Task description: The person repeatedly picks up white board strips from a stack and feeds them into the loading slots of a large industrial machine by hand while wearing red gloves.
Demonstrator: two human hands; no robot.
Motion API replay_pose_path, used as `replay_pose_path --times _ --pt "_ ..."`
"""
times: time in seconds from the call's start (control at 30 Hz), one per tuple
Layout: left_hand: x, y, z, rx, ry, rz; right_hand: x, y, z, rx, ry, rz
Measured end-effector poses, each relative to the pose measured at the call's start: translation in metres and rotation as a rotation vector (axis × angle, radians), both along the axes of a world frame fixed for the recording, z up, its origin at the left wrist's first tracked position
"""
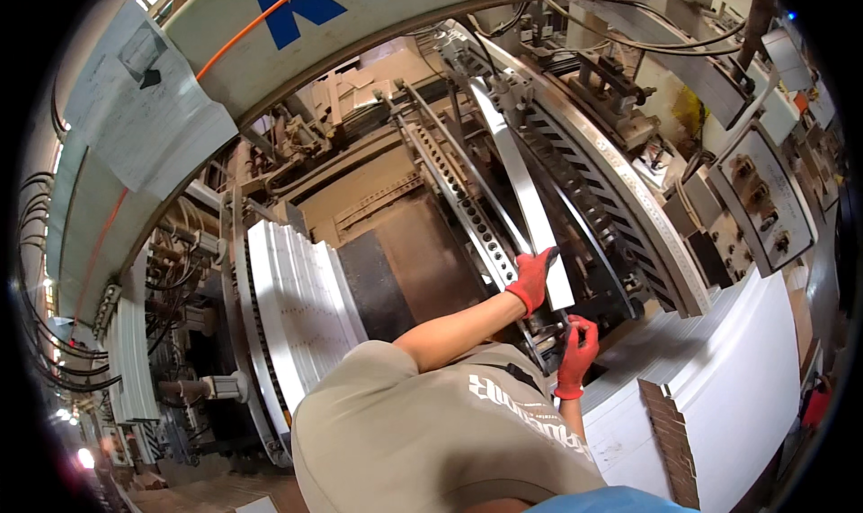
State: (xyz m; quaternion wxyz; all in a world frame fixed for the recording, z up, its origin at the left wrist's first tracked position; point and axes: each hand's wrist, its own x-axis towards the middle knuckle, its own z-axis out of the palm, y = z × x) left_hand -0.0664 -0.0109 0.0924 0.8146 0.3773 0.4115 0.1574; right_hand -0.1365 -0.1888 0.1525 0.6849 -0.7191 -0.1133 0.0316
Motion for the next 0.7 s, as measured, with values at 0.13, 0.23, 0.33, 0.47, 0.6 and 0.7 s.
replay_pose_path --times 0.13,0.23,0.33,0.47,0.6,0.7 --pt "-0.065 0.035 0.005 0.126 -0.078 0.071 0.010 0.013 0.001 -0.187 -0.170 0.035" --pt "-0.122 0.078 0.017 0.201 -0.105 -0.038 0.022 0.028 -0.002 -0.418 -0.280 0.063" --pt "-0.185 0.110 0.036 0.720 0.233 -0.015 0.034 0.040 -0.007 -0.519 -0.389 0.124" --pt "-0.256 0.126 0.063 0.752 0.231 -0.194 0.043 0.050 -0.018 -0.657 -0.549 0.199" --pt "-0.321 0.110 0.065 0.748 0.233 -0.109 0.052 0.055 -0.028 -0.686 -0.395 0.230" --pt "-0.366 0.098 0.052 0.825 0.337 0.044 0.056 0.058 -0.033 -0.653 -0.283 0.292"
